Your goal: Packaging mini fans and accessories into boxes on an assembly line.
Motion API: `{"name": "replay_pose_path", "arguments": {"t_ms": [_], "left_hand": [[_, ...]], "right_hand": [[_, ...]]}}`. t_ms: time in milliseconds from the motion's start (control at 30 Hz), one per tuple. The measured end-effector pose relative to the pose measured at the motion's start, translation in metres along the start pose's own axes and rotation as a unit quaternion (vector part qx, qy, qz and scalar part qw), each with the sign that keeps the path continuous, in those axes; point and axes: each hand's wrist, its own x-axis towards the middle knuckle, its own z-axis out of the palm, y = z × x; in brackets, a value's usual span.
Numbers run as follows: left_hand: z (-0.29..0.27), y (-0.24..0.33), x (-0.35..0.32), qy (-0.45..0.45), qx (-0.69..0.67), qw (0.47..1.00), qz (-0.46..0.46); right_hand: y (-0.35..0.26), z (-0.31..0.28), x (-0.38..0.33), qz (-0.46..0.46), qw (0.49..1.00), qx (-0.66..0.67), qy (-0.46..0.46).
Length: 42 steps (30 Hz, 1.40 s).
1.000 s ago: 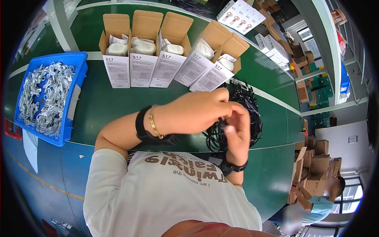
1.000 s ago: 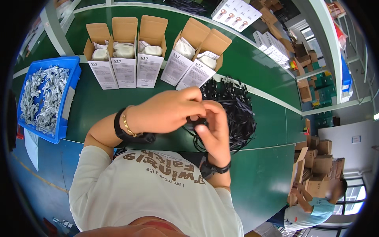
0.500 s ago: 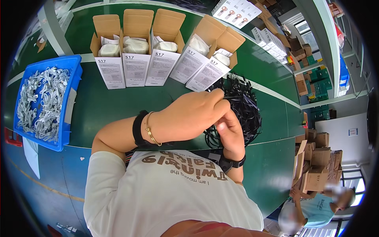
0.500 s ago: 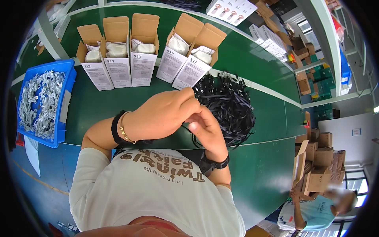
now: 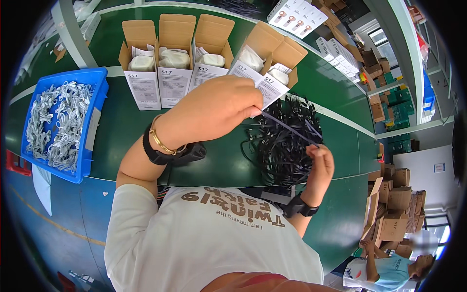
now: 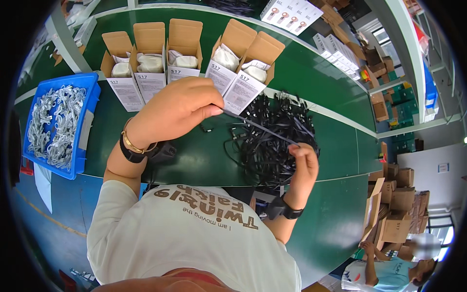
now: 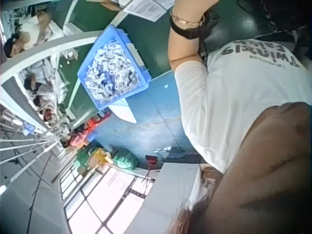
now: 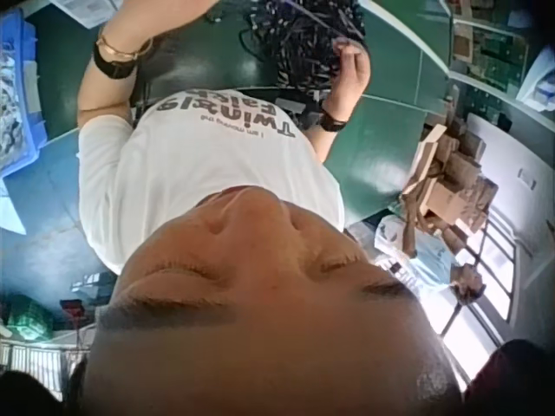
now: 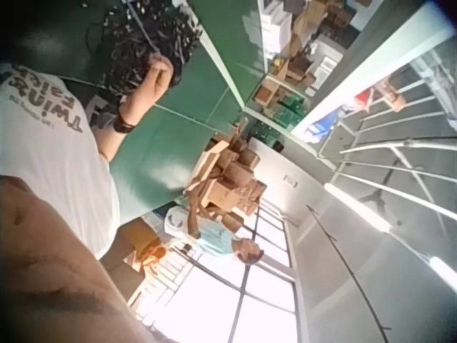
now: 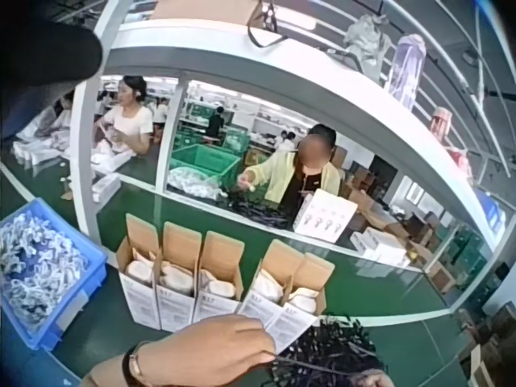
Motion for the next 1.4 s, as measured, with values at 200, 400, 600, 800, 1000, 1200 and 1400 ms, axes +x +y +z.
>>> {"name": "replay_pose_path", "arguments": {"t_ms": [200,400,600,800,1000,1200,1400], "left_hand": [[0.025,0.007,0.004,-0.074,-0.141,0.987,0.000],[0.008,0.022,-0.009,-0.017,-0.485,0.868,-0.104],[-0.023,0.011,-0.059,0.269,-0.311,0.905,-0.110],[-0.005,0.011,-0.116,0.051,-0.093,0.975,-0.195],[-0.084,0.010,-0.136,0.105,-0.049,0.936,-0.334],[-0.211,-0.061,-0.206,-0.044,0.413,0.712,-0.566],[-0.221,-0.114,-0.279,-0.165,0.448,0.672,-0.567]], "right_hand": [[-0.011,0.074,0.011,-0.042,0.964,-0.229,-0.128],[-0.016,0.118,0.016,0.136,0.912,0.108,-0.371],[-0.001,0.093,0.017,0.025,0.936,0.123,-0.328],[-0.004,0.112,0.020,-0.071,0.973,0.155,-0.155],[0.005,0.103,0.028,-0.025,0.927,0.318,-0.196],[0.034,0.078,0.018,0.014,0.972,0.211,-0.106],[0.033,0.076,0.008,0.090,0.980,0.144,-0.099]]}}
